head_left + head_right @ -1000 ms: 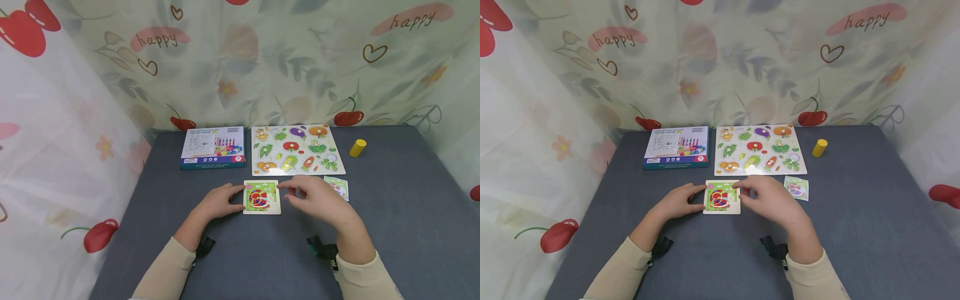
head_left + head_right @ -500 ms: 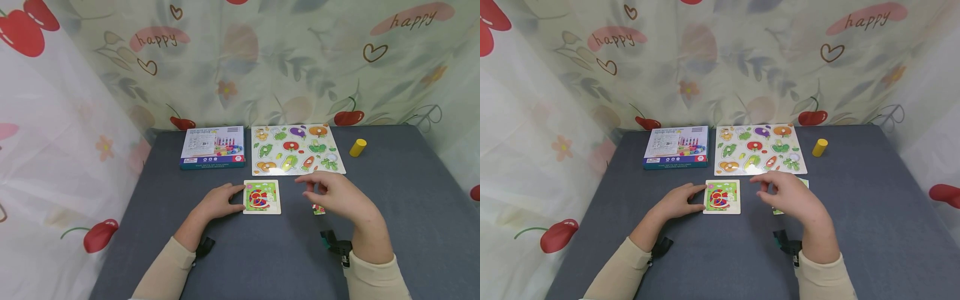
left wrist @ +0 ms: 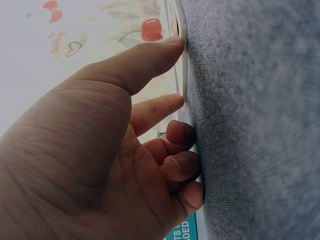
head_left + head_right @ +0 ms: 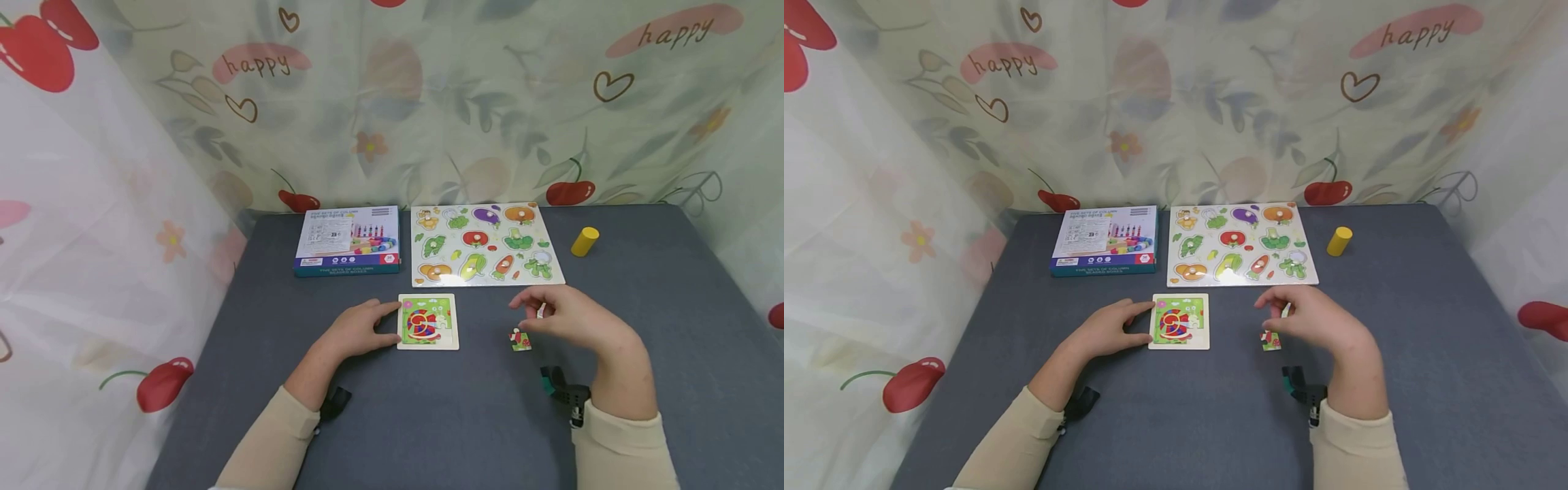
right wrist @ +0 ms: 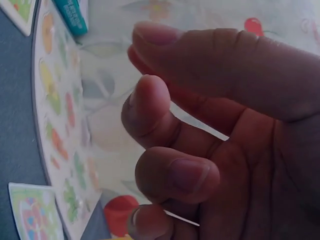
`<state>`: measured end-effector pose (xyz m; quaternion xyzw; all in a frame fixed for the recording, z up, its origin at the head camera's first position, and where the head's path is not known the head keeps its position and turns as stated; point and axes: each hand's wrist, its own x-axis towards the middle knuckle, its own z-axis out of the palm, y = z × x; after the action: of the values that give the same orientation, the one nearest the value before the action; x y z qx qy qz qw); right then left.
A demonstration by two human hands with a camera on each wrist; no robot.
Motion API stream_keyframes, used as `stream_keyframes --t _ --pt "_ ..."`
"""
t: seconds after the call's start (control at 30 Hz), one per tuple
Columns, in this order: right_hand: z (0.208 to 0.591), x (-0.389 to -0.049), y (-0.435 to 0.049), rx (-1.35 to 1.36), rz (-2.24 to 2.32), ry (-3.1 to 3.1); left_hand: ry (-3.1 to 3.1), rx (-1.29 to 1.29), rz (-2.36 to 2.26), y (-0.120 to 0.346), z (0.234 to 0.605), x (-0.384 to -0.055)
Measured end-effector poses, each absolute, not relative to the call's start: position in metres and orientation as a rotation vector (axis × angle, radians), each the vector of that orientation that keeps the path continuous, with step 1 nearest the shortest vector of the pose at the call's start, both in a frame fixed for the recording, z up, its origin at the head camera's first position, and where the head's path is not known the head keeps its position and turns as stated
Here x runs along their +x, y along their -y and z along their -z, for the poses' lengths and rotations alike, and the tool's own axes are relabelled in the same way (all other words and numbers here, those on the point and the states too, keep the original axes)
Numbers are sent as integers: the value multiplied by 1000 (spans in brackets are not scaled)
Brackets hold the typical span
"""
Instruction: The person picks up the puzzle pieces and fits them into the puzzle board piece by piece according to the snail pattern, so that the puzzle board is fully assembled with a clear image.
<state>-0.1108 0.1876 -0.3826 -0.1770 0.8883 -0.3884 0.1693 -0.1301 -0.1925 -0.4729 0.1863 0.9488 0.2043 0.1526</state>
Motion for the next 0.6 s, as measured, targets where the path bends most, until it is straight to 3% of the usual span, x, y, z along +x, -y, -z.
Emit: stream_keyframes --t 0.6 --pt "452 -145 -211 -314 1138 -2163 -2725 533 -593 193 477 -131"
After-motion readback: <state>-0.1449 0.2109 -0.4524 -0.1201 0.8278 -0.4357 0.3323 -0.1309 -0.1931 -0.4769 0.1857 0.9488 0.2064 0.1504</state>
